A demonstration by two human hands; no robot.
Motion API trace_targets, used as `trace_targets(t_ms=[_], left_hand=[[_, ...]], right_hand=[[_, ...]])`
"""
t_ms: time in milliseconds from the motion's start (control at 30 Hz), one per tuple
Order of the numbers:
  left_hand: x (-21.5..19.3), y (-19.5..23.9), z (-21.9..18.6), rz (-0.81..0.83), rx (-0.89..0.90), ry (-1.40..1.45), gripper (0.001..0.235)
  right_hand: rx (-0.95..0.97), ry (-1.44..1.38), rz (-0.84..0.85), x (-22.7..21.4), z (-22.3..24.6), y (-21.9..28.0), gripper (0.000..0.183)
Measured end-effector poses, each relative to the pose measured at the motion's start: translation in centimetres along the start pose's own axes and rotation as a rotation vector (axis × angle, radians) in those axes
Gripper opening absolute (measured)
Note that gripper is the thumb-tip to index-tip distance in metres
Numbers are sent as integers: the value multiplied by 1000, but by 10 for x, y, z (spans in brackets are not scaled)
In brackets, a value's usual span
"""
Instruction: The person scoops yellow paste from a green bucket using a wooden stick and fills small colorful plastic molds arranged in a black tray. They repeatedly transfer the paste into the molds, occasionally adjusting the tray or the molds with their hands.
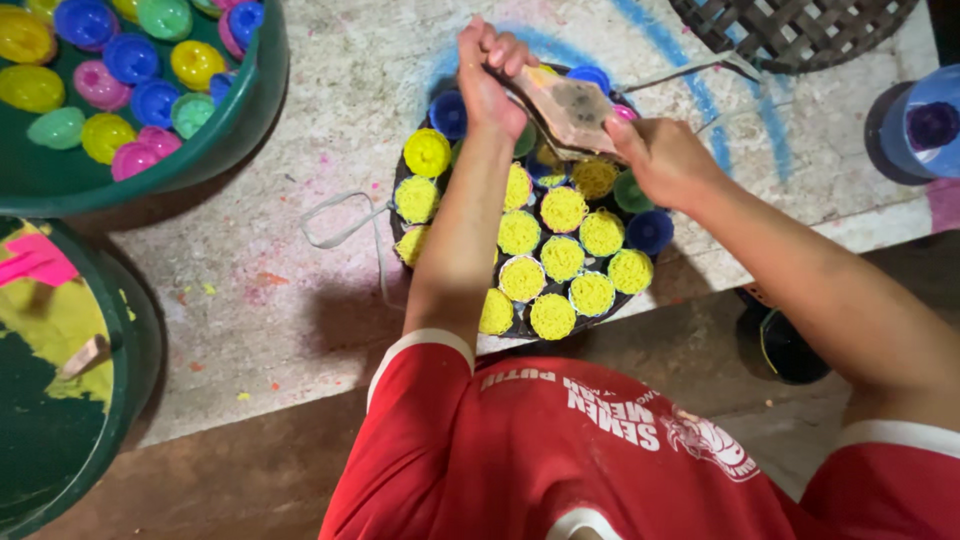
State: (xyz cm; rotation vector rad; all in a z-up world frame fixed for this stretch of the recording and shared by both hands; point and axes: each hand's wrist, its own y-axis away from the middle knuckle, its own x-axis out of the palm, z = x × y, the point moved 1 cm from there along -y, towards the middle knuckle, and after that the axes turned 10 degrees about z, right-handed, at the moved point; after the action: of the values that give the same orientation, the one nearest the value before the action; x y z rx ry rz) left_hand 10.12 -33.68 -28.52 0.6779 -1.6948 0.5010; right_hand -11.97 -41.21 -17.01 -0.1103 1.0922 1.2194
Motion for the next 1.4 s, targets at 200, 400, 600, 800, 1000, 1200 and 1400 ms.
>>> trace_targets(t_ms=[200, 400, 600, 800, 1000, 1200, 1400], left_hand=[[-8, 6, 4, -46, -7, -11, 30], [-4, -17, 26, -61, 29, 7, 31], [-1, 0, -6, 164, -175, -554, 46], [-30, 58, -9, -80, -771, -969, 89], [-22, 94, -14, 348, -338, -1725, 67], [21, 131, -19, 600, -203, -2605, 43], [44, 148, -20, 719, 46, -2585, 43]], right_hand=[[104, -31, 106, 2, -5, 4, 74], [-3, 49, -54, -10, -14, 3, 71], [-133, -240, -124, 12, -27, -2, 66], [29, -491, -84, 24, -45, -3, 63], [-211, -560, -321, 44, -65, -4, 62], [-202, -933, -403, 81, -88, 56, 71], [-225, -1239, -556, 123, -114, 127, 73]])
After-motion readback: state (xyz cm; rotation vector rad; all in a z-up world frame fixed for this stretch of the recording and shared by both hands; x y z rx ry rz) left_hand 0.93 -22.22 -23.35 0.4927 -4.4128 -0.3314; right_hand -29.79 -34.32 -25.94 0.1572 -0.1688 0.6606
